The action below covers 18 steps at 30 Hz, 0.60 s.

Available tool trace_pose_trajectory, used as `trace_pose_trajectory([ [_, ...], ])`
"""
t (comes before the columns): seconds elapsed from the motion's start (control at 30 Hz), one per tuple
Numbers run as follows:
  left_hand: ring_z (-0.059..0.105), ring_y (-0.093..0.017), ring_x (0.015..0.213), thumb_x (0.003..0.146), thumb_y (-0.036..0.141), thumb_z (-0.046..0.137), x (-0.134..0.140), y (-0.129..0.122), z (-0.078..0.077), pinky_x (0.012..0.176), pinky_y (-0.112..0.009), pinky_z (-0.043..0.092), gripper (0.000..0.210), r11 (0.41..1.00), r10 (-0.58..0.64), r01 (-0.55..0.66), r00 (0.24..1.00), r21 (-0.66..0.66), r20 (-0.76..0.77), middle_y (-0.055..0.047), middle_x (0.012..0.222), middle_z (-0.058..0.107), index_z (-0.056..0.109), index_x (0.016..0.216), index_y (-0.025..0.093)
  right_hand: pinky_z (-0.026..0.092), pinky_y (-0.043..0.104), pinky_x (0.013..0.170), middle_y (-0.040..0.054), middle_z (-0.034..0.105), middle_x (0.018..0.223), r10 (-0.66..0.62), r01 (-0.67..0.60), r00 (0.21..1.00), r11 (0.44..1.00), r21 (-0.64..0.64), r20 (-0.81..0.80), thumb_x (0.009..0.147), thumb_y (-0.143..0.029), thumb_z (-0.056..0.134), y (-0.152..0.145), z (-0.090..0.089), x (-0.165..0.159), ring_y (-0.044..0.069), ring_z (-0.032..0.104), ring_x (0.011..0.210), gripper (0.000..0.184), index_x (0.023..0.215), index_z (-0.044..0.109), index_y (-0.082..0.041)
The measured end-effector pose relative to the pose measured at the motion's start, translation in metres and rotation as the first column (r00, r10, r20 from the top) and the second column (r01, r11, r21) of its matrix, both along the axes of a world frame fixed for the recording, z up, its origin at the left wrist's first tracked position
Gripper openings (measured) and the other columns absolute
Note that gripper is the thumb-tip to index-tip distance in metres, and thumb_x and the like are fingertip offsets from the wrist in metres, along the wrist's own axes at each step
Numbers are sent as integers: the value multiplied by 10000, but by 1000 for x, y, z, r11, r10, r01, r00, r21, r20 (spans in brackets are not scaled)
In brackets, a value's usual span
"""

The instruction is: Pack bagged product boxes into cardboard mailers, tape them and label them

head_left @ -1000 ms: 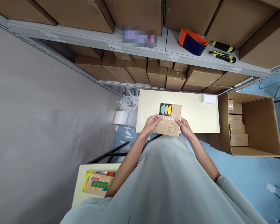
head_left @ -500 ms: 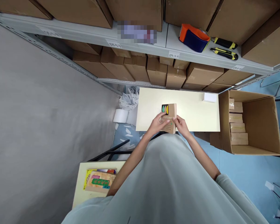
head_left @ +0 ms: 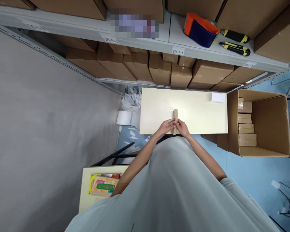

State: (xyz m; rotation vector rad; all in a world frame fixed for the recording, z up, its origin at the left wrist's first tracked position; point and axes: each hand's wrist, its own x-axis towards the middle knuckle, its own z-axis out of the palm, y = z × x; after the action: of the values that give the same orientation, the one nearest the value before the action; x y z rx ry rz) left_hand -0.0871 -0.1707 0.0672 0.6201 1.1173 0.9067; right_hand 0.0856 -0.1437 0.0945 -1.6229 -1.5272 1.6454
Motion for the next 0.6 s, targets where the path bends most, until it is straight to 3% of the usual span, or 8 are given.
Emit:
trace_pose_trajectory([
  [0.1,753,-373,1231,602,417,1007,-3,-1,-1,1109,-584,580,826,1000,-30,30,998,2,51,-142,1348,784,761,1351,171,671,425,912,46,813,1161,-80,59,984,989,-133,-157,893,-664,701,1,-4,6,257,760,1059,626,1358,725,-245],
  [0.23,757,-356,1223,680,344,907,-4,1,-1,1144,-544,557,677,997,-54,54,999,60,-10,-129,1249,819,775,1317,157,669,461,974,37,814,1157,-141,89,963,970,-224,-229,823,-632,805,5,-7,16,252,744,1119,630,1323,753,-252],
  [0.6,795,-342,1076,642,368,823,-45,-8,-16,1054,-538,593,598,1000,-12,10,996,-25,-91,-127,1042,850,801,1195,141,666,497,972,46,802,1107,-36,-12,980,971,-240,-197,878,-603,756,16,-8,28,252,746,1069,482,1180,775,-227],
])
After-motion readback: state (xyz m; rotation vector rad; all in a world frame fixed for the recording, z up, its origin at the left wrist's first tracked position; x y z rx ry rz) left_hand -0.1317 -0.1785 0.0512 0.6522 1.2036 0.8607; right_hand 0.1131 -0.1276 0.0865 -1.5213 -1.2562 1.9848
